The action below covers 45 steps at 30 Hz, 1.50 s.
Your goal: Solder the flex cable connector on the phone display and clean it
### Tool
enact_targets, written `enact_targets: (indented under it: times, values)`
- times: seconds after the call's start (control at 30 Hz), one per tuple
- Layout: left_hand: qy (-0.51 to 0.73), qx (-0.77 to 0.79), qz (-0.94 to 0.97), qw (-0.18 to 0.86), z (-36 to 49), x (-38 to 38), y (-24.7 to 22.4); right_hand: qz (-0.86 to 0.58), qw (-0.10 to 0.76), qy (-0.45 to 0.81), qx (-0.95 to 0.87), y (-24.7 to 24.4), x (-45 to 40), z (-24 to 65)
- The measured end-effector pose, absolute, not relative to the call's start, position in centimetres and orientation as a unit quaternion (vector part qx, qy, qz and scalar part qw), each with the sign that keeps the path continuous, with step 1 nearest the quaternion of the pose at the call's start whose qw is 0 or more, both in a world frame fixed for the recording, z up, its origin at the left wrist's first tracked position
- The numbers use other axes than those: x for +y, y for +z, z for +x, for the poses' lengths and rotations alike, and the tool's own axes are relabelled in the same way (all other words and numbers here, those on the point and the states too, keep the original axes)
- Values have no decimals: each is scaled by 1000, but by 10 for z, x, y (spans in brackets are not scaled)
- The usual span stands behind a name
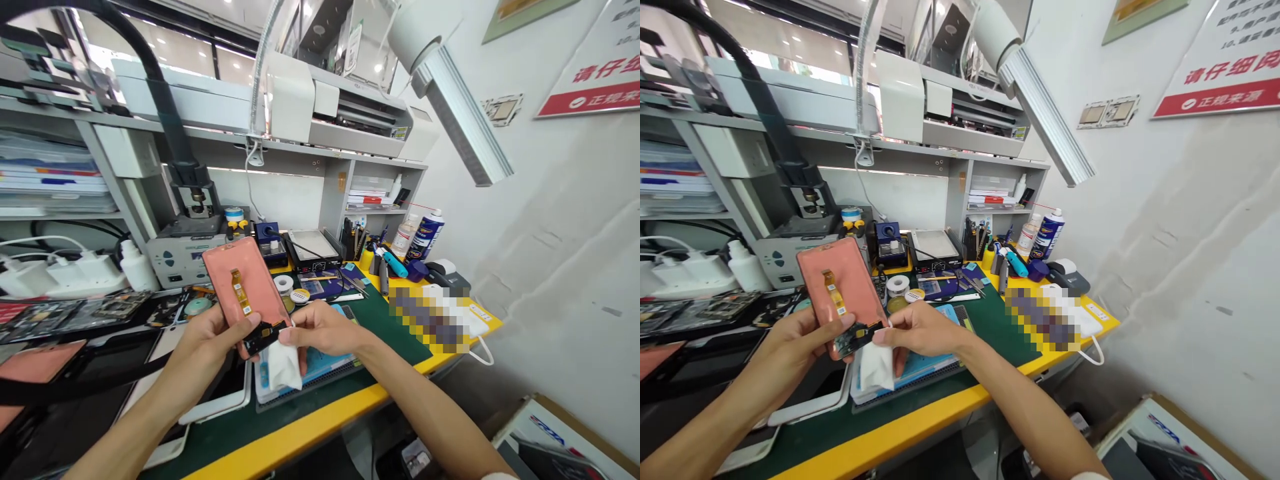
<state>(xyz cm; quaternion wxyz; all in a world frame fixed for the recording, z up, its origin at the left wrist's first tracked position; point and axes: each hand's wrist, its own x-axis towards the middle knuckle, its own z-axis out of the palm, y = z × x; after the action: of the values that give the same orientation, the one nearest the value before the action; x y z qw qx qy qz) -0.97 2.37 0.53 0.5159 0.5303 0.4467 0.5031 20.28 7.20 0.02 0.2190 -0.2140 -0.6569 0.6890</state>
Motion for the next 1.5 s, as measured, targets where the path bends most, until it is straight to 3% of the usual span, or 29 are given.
enact_targets:
  times: [0.57,0.93,1.17,1.5]
  values:
    - [538,399,519,531,-7,21,14,-235,279,647,-670,7,73,210]
    - [556,406,501,524,-7,23,12,-240,306,683,-619,5,74,208]
    - [567,424,508,491,-6,23,15,-203,277,732,-588,10,74,208]
    - [569,406,537,472,-1,22,11,-232,263,708,-613,5,66,194]
